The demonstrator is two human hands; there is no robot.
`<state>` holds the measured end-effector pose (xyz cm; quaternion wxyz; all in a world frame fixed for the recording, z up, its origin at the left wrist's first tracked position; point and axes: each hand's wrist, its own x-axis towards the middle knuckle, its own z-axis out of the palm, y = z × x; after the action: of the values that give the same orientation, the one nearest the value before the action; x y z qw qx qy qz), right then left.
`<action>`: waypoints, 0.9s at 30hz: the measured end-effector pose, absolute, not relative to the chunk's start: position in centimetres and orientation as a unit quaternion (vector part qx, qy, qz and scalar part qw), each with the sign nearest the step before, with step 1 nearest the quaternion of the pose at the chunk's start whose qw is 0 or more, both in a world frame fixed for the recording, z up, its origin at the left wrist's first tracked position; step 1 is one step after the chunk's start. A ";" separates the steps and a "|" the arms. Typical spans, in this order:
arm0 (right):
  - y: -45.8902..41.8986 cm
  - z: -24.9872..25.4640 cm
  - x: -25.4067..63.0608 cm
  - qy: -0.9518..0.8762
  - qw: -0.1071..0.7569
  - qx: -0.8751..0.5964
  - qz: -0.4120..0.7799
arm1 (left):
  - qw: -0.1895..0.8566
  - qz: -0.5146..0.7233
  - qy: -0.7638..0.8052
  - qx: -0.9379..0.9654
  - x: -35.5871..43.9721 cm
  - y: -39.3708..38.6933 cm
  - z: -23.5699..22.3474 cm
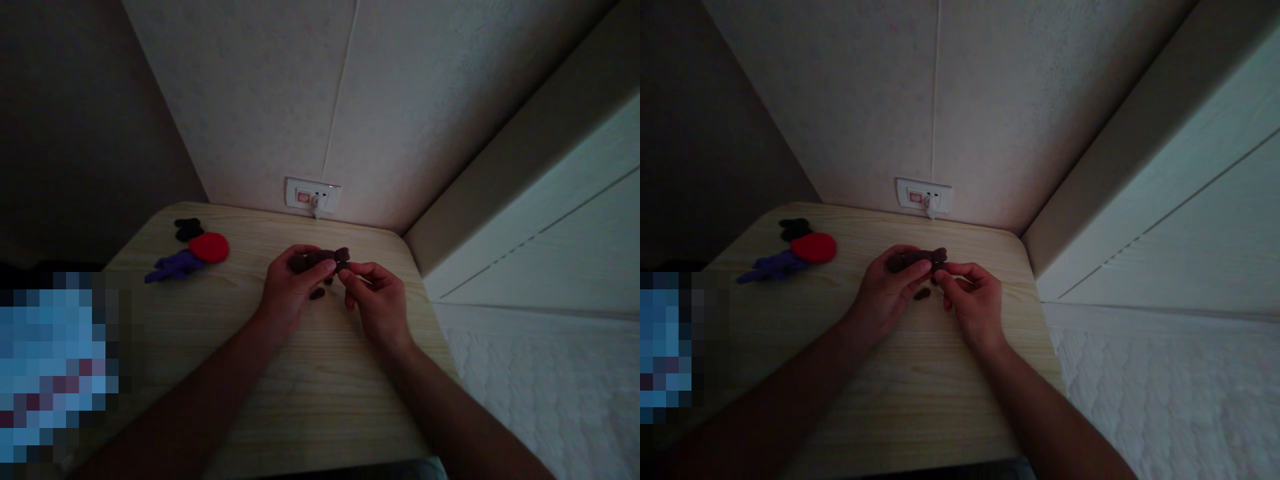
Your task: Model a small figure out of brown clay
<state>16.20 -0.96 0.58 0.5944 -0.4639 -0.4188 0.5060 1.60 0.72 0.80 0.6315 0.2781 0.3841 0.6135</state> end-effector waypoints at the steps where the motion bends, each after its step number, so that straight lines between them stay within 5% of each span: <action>1: -1.0 0.6 16.2 -0.419 0.594 -0.465 0.505 | 0.630 0.614 0.385 0.278 1.6 0.7 0.8; 27: -0.9 0.4 15.8 -0.422 0.570 -0.467 0.527 | 0.672 0.613 0.319 0.265 1.7 1.1 0.7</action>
<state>15.77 -0.94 0.45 0.5705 -0.4670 -0.4222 0.5275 1.69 1.07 0.65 0.6723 0.2650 0.3194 0.6130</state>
